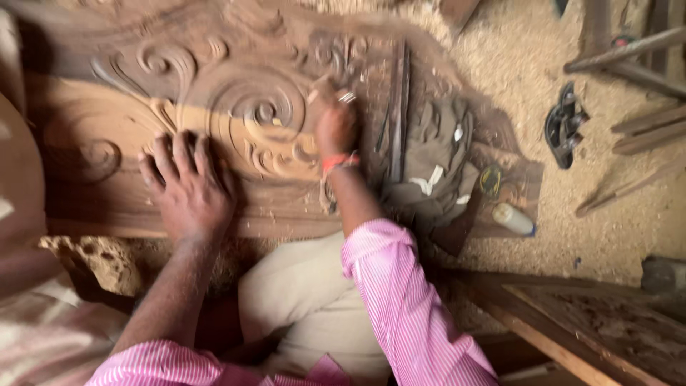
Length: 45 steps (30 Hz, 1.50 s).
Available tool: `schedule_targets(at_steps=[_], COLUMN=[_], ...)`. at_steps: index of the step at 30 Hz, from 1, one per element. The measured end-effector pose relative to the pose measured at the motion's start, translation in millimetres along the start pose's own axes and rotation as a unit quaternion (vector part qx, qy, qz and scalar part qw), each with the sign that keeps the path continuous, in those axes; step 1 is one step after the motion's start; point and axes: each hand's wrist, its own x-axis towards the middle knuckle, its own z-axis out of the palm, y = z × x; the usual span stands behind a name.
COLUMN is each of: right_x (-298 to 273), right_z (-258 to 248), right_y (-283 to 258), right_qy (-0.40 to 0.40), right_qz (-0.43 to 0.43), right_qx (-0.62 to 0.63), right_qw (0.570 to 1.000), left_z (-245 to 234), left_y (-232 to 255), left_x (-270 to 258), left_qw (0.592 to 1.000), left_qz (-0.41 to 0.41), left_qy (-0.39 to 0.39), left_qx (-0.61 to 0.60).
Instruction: The person sits cross-legged on the floor and uses a chisel and mallet to carve intricate floral patterns into a large wooden panel. The person repeatedly strikes the chisel to remove wood shavings and refine the design details.
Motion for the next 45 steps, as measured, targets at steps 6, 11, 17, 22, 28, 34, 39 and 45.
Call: schedule_targets(at_steps=[6,11,17,22,28,34,39,45], right_x=[2.1,-0.7,-4.9,-5.4,-2.3,-3.5,-8.1,-18.4], right_z=[-41.9,-36.2,-25.8,-33.8,-26.4,-22.4,-24.2,-9.3], right_y=[-3.7,13.1,8.7,0.6,5.9,16.1,14.3,19.8], right_qy=[-0.092,-0.014,-0.018,-0.036,-0.038,-0.005,-0.032,-0.009], right_qz=[0.044,-0.148,-0.172,-0.153,-0.12,-0.125,-0.179,-0.05], right_qx=[0.07,0.101,-0.062,-0.058,-0.04,-0.061,-0.076,0.052], right_qw=[0.992,0.984,0.983,0.986,0.991,0.99,0.98,0.997], left_z=[-6.5,-12.2,-5.2,1.3,-9.2,-10.7,-2.4,5.8], left_y=[1.6,2.0,1.1,-2.1,2.3,2.6,0.8,-2.9], left_x=[0.7,1.5,3.6,2.4,-2.5,-0.9,-0.2,-5.4], left_qw=[1.0,1.0,1.0,1.0,0.999,1.0,0.999,0.999], left_qz=[-0.011,-0.002,-0.01,-0.001,-0.007,-0.009,-0.01,-0.013], left_qy=[-0.025,-0.015,-0.021,-0.004,-0.018,-0.022,-0.038,-0.05], left_qx=[0.007,-0.003,-0.007,0.019,-0.026,-0.013,-0.005,-0.004])
